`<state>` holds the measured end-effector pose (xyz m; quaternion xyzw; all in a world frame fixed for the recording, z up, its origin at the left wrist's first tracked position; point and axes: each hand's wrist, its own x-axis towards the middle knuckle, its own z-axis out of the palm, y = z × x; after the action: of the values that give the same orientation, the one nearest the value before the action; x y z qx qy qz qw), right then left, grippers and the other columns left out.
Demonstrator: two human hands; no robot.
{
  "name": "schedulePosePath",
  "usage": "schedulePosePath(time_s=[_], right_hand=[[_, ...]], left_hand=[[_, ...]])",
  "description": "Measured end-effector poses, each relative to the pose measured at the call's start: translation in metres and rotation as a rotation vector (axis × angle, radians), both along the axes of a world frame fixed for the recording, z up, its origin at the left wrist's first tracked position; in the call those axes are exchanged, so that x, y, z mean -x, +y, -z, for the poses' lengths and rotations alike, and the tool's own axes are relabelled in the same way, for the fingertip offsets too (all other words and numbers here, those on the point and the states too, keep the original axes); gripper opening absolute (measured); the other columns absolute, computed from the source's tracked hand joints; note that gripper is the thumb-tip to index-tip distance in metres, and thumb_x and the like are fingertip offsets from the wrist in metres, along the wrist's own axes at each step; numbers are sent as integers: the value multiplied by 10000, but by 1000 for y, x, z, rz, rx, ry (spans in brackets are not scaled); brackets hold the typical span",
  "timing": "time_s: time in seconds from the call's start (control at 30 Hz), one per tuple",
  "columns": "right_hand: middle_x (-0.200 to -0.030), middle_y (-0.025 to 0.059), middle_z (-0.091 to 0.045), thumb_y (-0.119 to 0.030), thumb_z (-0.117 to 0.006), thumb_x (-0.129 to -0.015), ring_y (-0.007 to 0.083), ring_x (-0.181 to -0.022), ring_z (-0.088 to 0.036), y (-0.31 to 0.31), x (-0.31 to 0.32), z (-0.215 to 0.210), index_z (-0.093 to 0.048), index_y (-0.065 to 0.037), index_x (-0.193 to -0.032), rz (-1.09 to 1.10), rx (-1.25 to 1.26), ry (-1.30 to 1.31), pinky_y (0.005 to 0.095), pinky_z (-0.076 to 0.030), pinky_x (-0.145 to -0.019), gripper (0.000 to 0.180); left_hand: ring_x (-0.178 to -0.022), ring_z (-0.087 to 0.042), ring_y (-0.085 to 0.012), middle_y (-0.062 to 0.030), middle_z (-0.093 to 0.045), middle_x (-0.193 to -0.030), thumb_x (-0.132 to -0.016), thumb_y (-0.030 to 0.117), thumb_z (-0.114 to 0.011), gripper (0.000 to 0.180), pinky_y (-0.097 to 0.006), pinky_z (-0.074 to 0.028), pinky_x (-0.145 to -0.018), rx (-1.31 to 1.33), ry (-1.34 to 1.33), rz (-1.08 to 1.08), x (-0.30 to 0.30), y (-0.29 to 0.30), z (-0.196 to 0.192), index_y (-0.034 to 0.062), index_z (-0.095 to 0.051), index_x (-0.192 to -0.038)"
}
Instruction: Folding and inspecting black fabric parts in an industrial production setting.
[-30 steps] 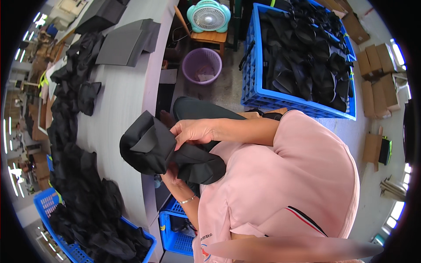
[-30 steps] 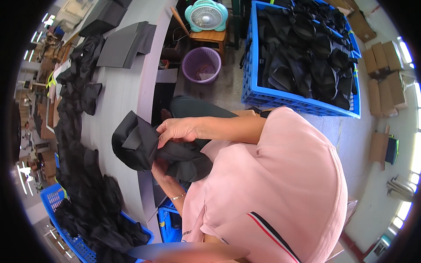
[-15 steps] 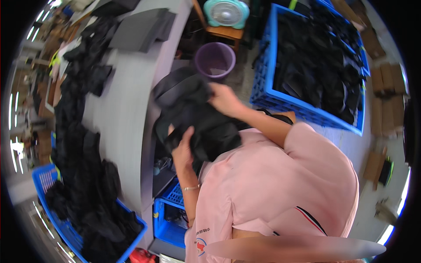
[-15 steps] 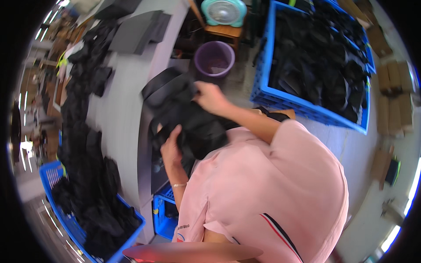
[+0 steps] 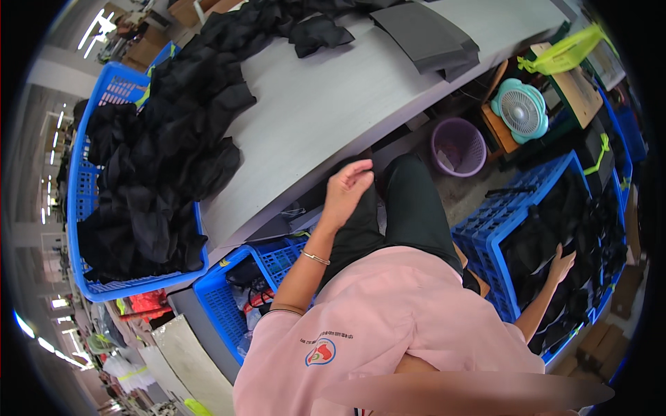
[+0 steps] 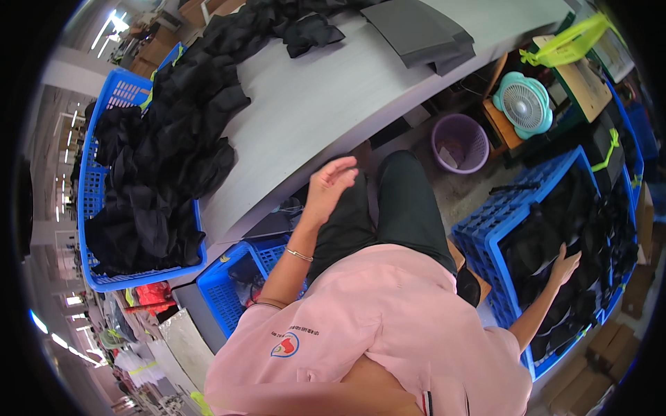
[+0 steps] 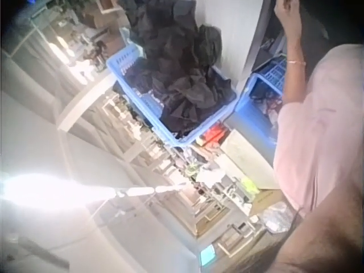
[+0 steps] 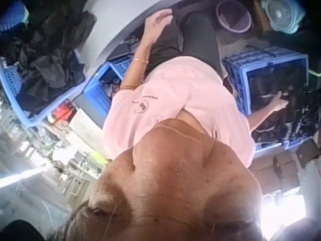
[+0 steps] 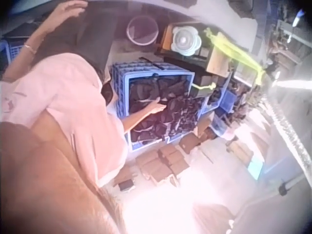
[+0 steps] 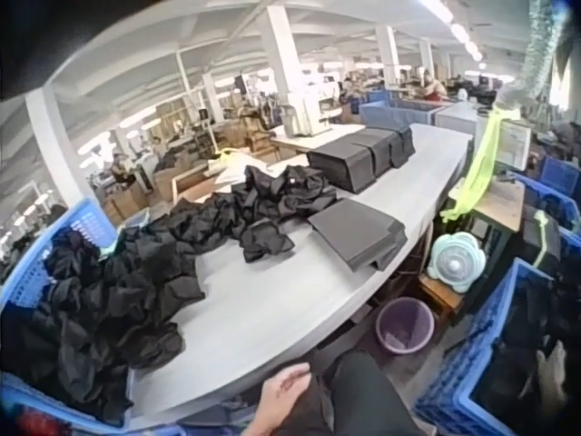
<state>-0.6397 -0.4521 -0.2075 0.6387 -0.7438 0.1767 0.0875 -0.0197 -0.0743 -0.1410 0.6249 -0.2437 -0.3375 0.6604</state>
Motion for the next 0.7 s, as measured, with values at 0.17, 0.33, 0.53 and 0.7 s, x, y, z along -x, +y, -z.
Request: schedulePosePath(time_s=[0.17, 0.33, 0.53, 0.7], right_hand=[[-1508, 203, -375, -273, -721, -874, 388, -1252, -528, 58, -158, -16, -427, -130, -1457, -25, 130, 222, 540, -442, -1004, 669], [-1546, 191, -331, -107, -701, -863, 370, -1397, -375, 105, -293, -58, -473, -82, -1422, -557, 263, 189, 493, -328, -1114, 604], [-1553, 242, -288, 64, -611, -847, 414, -1400, -367, 163, -393, -54, -525, 10, -1331, -1012, -163, -362, 457, -329, -1144, 495], [-1449, 218, -453, 51, -626, -852, 391, -1286, -511, 185, -458, -65, -566, 0, -1277, -1191, -294, -484, 407, -453, -1042, 432]], left_hand=[[-1133, -629, -211, -164, -625, -1293, -930, 156, -670, 257, -346, -496, -968, -89, -463, -226, -86, -12, -15, 53, -696, -1164], [-1389, -341, -453, -229, -396, -1507, -875, 188, -678, 292, -502, -322, -1129, -271, -1134, -240, -209, -85, -17, 108, -718, -1153], [-1416, -307, -420, -197, -415, -1502, -850, 154, -692, 337, -544, -303, -1114, -541, -1446, -291, -296, -147, -26, 47, -698, -1170], [-1305, -468, -352, -135, -546, -1391, -845, 131, -698, 410, -419, -390, -1072, -276, -1036, -377, -270, -140, -32, -69, -621, -1195]])
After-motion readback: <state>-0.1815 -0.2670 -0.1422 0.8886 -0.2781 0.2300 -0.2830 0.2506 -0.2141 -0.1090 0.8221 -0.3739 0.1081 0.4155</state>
